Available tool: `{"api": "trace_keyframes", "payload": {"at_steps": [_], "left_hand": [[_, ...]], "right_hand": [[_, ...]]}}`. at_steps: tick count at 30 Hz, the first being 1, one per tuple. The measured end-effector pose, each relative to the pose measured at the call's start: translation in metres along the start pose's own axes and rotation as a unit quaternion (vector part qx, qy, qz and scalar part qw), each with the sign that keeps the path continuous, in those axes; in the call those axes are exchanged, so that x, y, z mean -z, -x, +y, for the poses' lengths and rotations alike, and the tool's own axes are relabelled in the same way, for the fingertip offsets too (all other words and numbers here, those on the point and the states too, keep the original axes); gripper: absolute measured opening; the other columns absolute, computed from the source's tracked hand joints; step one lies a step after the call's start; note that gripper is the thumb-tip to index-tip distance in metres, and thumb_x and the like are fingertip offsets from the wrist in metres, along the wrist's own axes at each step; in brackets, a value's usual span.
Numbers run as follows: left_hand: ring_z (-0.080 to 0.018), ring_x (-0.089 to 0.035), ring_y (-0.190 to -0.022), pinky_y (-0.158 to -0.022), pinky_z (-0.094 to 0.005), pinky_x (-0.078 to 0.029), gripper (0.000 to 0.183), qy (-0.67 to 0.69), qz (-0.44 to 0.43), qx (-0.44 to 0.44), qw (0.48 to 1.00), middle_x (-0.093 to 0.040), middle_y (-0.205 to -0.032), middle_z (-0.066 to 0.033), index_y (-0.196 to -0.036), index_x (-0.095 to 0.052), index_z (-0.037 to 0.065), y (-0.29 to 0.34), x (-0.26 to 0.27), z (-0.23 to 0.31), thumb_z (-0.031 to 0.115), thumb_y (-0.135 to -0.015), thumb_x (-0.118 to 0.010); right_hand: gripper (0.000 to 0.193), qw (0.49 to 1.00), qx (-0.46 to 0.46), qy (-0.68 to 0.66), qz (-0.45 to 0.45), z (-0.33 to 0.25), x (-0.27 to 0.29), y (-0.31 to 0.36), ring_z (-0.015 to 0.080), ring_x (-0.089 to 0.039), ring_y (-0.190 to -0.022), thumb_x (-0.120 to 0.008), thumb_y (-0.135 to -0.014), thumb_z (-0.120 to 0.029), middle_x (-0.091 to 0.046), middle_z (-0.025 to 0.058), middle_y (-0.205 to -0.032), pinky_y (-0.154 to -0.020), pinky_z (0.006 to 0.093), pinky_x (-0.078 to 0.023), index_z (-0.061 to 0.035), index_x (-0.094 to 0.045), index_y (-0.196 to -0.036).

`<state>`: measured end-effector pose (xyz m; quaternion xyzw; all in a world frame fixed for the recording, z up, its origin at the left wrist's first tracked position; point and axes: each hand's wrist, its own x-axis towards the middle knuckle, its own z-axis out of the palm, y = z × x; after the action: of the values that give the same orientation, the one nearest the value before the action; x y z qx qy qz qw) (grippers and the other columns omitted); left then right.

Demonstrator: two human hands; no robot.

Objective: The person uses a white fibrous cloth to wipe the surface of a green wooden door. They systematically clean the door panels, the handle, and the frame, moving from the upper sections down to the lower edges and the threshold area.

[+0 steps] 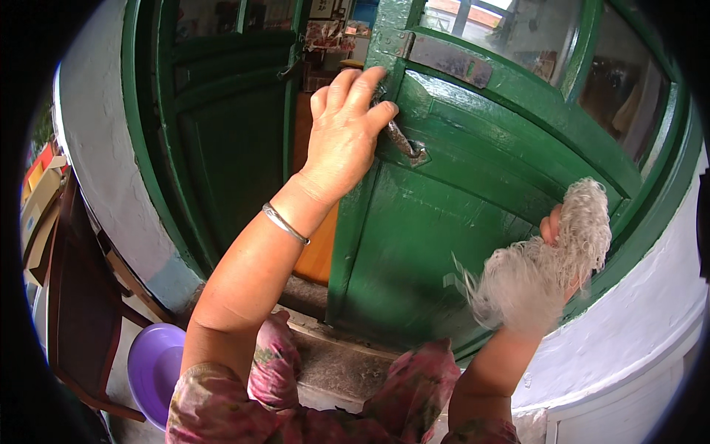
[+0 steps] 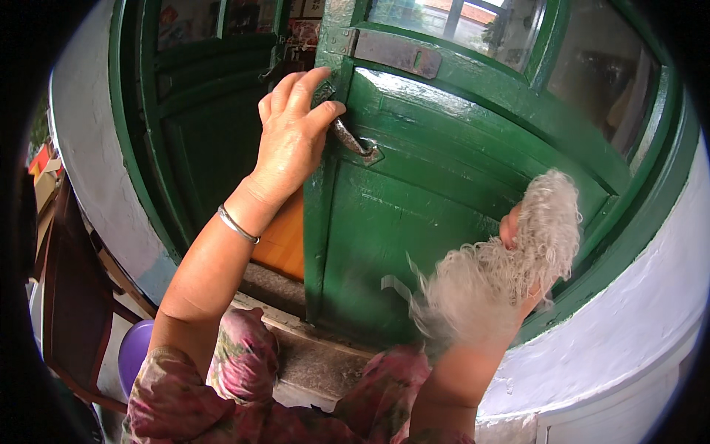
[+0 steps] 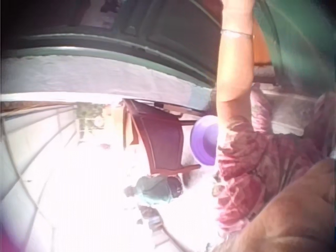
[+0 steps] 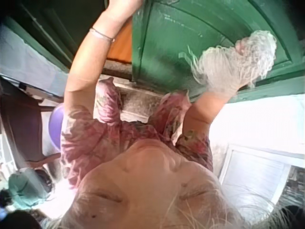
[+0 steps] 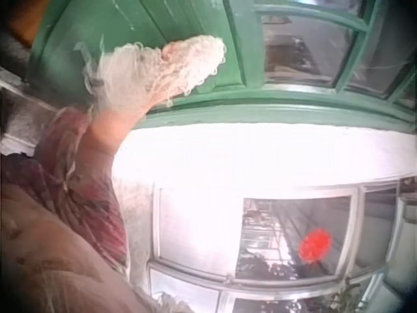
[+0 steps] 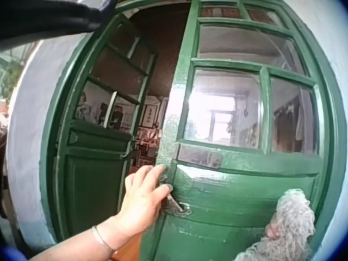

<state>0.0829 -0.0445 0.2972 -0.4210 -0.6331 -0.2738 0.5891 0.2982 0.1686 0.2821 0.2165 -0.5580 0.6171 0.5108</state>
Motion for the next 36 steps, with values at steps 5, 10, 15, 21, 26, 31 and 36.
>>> {"api": "trace_keyframes", "payload": {"at_steps": [5, 10, 15, 21, 26, 31, 36], "left_hand": [[-0.0339, -0.049, -0.115, -0.100, -0.0369, -0.040, 0.077, 0.143, 0.103, 0.176, 0.968, -0.040, -0.134, -0.0203, -0.143, -0.030, 0.008, 0.004, -0.034, -0.022, -0.007, -0.073, -0.060], [-0.0137, -0.053, -0.110, -0.099, -0.0293, -0.041, 0.038, 0.690, -0.020, 0.505, 0.518, -0.061, -0.117, -0.0052, -0.124, -0.056, 0.005, 0.004, -0.028, -0.023, 0.032, -0.098, -0.056], [-0.0116, -0.054, -0.100, -0.090, -0.0278, -0.045, 0.043, 0.655, -0.002, 0.441, 0.613, -0.062, -0.108, -0.0051, -0.125, -0.055, 0.004, 0.029, -0.060, -0.023, 0.038, -0.098, -0.055], [-0.0149, -0.055, -0.102, -0.091, -0.0296, -0.045, 0.043, 0.615, 0.017, 0.424, 0.664, -0.063, -0.111, -0.0096, -0.127, -0.053, 0.002, 0.035, -0.072, -0.022, 0.036, -0.100, -0.052], [-0.0181, -0.059, -0.102, -0.089, -0.0312, -0.046, 0.042, 0.586, 0.014, 0.433, 0.685, -0.065, -0.111, -0.0142, -0.125, -0.054, 0.002, 0.034, -0.075, -0.023, 0.035, -0.099, -0.053], [-0.0253, -0.061, -0.107, -0.092, -0.0352, -0.046, 0.048, 0.565, 0.018, 0.427, 0.706, -0.064, -0.113, -0.0187, -0.127, -0.052, 0.004, 0.039, -0.087, -0.024, 0.041, -0.098, -0.052], [-0.0279, -0.060, -0.108, -0.093, -0.0362, -0.046, 0.049, 0.548, 0.020, 0.430, 0.717, -0.064, -0.115, -0.0192, -0.129, -0.051, 0.005, 0.038, -0.084, -0.023, 0.042, -0.097, -0.052]], "right_hand": [[0.031, 0.923, 0.093, 0.374, 0.027, 0.008, -0.055, -0.016, 0.0151, -0.056, -0.099, -0.068, -0.084, -0.003, -0.055, 0.0061, -0.107, -0.088, 0.0309, -0.048, -0.0047, -0.053, -0.111], [0.042, 0.721, 0.445, 0.515, -0.131, 0.025, -0.106, -0.075, 0.0278, -0.060, -0.085, -0.076, -0.068, -0.003, -0.058, 0.0091, -0.101, -0.069, 0.0358, -0.050, -0.0102, -0.057, -0.105], [0.025, 0.557, 0.497, 0.629, -0.214, 0.077, -0.124, -0.097, 0.0230, -0.058, -0.098, -0.061, -0.076, -0.009, -0.062, 0.0065, -0.103, -0.083, 0.0380, -0.045, -0.0055, -0.064, -0.100], [0.027, 0.580, 0.427, 0.634, -0.283, 0.090, -0.128, -0.080, 0.0254, -0.056, -0.105, -0.060, -0.076, -0.003, -0.062, 0.0081, -0.106, -0.085, 0.0396, -0.044, -0.0032, -0.063, -0.103], [0.036, 0.625, 0.324, 0.606, -0.370, 0.080, -0.128, -0.077, 0.0299, -0.057, -0.101, -0.058, -0.073, 0.006, -0.063, 0.0125, -0.105, -0.087, 0.0396, -0.045, -0.0028, -0.062, -0.108], [0.059, 0.697, 0.211, 0.562, -0.392, 0.066, -0.135, -0.072, 0.0376, -0.057, -0.101, -0.053, -0.070, 0.013, -0.062, 0.0190, -0.107, -0.090, 0.0447, -0.044, -0.0038, -0.051, -0.126], [0.047, 0.671, 0.192, 0.584, -0.415, 0.068, -0.135, -0.077, 0.0396, -0.058, -0.095, -0.052, -0.071, 0.013, -0.060, 0.0215, -0.097, -0.083, 0.0463, -0.046, -0.0032, -0.053, -0.115]]}}
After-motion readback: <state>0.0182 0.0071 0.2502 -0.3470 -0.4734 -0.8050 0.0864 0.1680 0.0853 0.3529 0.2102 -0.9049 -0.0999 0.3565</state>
